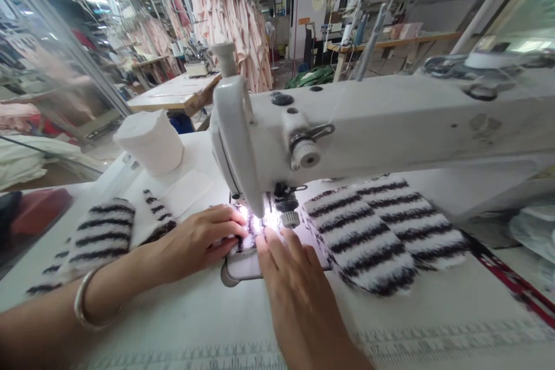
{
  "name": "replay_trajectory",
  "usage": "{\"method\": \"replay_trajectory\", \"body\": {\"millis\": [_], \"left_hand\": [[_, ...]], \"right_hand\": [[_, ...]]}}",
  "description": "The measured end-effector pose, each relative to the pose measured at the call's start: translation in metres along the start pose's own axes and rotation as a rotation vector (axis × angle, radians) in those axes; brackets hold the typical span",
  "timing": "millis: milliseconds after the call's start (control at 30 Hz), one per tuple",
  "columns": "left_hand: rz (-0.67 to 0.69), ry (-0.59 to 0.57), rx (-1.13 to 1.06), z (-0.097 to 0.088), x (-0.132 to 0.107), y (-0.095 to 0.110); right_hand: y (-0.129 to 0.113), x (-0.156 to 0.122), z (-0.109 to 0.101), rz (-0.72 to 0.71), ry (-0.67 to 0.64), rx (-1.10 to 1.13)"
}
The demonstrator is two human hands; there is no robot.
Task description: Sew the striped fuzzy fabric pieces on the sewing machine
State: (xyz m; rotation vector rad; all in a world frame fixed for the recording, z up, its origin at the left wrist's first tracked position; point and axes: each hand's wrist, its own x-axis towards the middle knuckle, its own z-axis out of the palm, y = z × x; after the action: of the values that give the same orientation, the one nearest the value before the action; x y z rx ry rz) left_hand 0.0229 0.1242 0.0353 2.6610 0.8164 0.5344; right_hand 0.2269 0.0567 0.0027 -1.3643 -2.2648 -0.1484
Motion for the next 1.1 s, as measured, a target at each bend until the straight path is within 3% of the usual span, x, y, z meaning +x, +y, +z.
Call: {"method": "replay_trajectory", "body": {"millis": [167, 433, 567, 800, 933, 1100], "left_hand": [[-0.038, 0.019, 0.05, 0.002, 0.003, 0.009], [0.011, -0.108, -0.047, -0.016, -0.013, 0.0], [0.029, -0.047, -0.076, -0.007, -0.014, 0.008], [-0.08, 0.168, 0.033, 0.026, -0.005, 0.031], [-0.115, 0.162, 0.073, 0.024, -0.002, 0.036], [-0.088, 0.109, 0.082, 0.017, -0.003, 0.037]], "right_hand": [[0.012, 0.011, -0.007, 0.017, -0.079, 0.076], [-0.013, 0.006, -0.002, 0.119, -0.059, 0.067], [-0.002, 0.012, -0.006, 0.075, -0.072, 0.027], [0.009, 0.02, -0.014, 0.005, 0.003, -0.081], [0.006, 0.015, -0.019, 0.02, -0.001, -0.1], [0.011, -0.014, -0.019, 0.068, 0.011, -0.057]]}}
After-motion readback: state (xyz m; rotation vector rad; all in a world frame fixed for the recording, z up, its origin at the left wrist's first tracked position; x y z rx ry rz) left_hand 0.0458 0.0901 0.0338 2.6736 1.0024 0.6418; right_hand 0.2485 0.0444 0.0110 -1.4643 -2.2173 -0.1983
